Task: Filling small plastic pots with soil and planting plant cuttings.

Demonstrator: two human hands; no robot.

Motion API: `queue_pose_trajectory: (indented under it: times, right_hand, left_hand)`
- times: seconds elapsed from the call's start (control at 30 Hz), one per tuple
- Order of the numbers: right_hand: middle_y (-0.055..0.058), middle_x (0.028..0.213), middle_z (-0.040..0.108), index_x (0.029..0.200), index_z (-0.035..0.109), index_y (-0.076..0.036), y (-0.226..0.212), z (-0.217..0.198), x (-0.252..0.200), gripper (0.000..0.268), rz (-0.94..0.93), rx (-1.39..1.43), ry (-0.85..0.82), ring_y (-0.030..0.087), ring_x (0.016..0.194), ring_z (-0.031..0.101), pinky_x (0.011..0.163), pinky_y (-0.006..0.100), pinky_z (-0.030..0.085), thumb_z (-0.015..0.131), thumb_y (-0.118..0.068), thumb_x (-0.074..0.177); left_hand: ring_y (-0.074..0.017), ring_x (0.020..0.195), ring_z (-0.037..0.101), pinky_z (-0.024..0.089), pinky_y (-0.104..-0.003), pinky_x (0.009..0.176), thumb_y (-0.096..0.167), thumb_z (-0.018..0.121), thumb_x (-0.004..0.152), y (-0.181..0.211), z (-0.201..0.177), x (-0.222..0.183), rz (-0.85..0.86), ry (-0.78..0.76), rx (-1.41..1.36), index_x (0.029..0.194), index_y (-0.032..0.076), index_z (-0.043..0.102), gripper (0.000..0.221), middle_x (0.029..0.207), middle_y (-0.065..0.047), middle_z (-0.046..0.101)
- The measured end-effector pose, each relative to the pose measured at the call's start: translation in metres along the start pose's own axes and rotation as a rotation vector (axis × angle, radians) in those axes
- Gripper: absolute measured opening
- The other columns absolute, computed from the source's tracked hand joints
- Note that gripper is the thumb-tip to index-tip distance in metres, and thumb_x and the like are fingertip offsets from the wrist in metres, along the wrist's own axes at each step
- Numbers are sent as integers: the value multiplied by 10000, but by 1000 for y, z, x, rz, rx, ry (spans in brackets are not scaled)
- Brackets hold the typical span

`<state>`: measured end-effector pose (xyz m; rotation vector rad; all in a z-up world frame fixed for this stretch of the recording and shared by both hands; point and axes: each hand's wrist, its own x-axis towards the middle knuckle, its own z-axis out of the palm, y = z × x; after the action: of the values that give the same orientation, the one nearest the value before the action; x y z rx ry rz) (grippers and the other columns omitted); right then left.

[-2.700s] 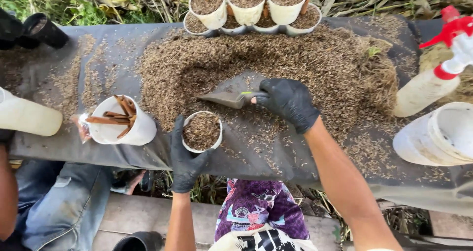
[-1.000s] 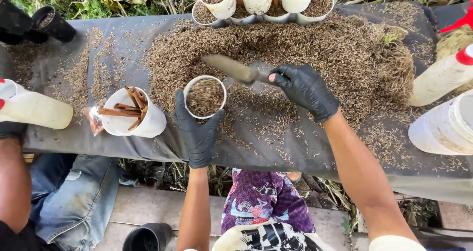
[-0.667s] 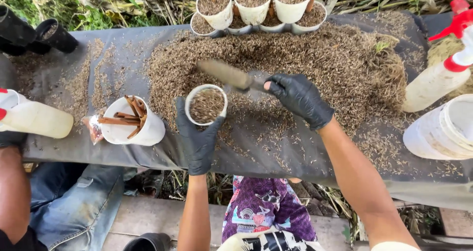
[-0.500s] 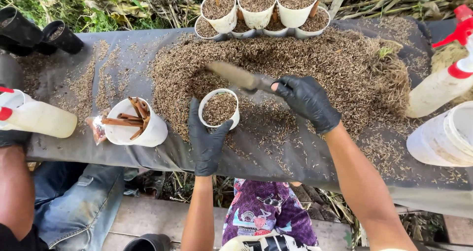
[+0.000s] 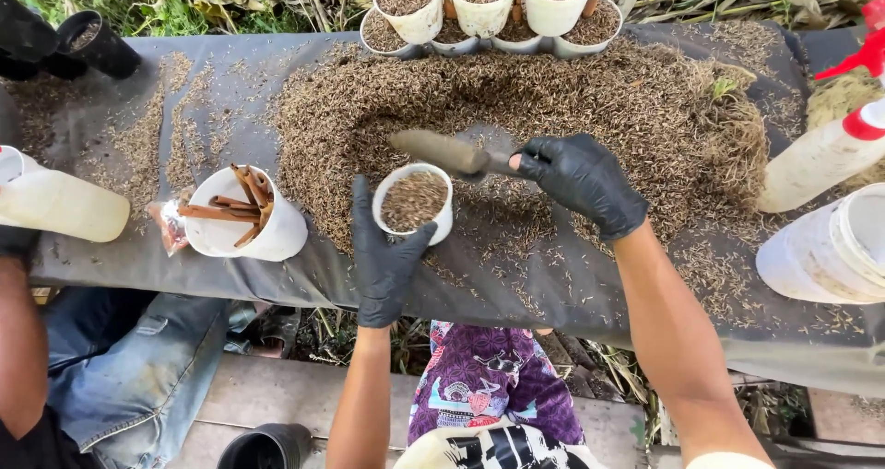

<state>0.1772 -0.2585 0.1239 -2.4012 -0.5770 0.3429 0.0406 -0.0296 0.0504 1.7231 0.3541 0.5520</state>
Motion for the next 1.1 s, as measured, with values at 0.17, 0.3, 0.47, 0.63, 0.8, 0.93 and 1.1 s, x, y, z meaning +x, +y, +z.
queue_pose_trajectory:
  times: [0.17,0.3,0.47,0.63,0.8,0.93,1.1]
  right_hand:
    - [214,907,764,1116,778,-115,2,2,-1,256,-51,48,75,416,881,740,845,481,561,647,-315,1026]
    - [167,877,765,1093,783,-163,12,4,2,236,-43,-1,163,375,899,742,839,458,565,653,-350,1035]
    - [184,798,753,1088,787,-112,7,2,3,196,-56,74,112,340,818,732,798,447,557,696,-269,1014]
    - [184,879,757,1090,779,-122,21,7,8,230,-134,79,145,358,869,734,812,444,557,678,-320,1028]
    - [189,1041,747,1165,736,-87,27,2,9,308,-250,-74,220,409,997,710,868,495,566,669,-352,1025]
    - [127,1047,761,1171,746,-138,23,7,8,304,-286,-258,215,349,1008,716,892,465,573,691,-385,1003]
    - [71,987,781,1125,775,-168,22,15,13,267,-274,-262,167,268,933,741,877,385,582,714,-392,994]
  left_hand:
    - [-536,1365,466,393,-616,1153,306,1016,625,4,-1,5,99,10,160,1626,124,292,1249,1437,-320,492]
    - [-496,1357,490,392,-600,1158,273,1000,674,3,-1,5,105,15,112,1629,129,271,1210,1429,-286,484]
    - [-522,1326,506,408,-628,1131,286,989,679,-5,0,3,93,4,77,1620,105,286,1188,1400,-307,492]
    - [-533,1349,475,390,-637,1143,279,974,698,-2,1,-3,102,-43,105,1618,92,277,1170,1439,-317,449]
    - [-539,1380,440,357,-648,1161,198,955,694,-4,-10,-18,85,-69,128,1619,96,269,1156,1505,-322,401]
    - [-551,1397,409,341,-638,1171,246,961,687,-16,-21,-26,104,-56,129,1611,82,279,1160,1525,-331,379]
    - [-532,1414,393,331,-644,1180,124,947,677,-5,-27,-35,120,-72,51,1612,75,256,1163,1551,-325,339]
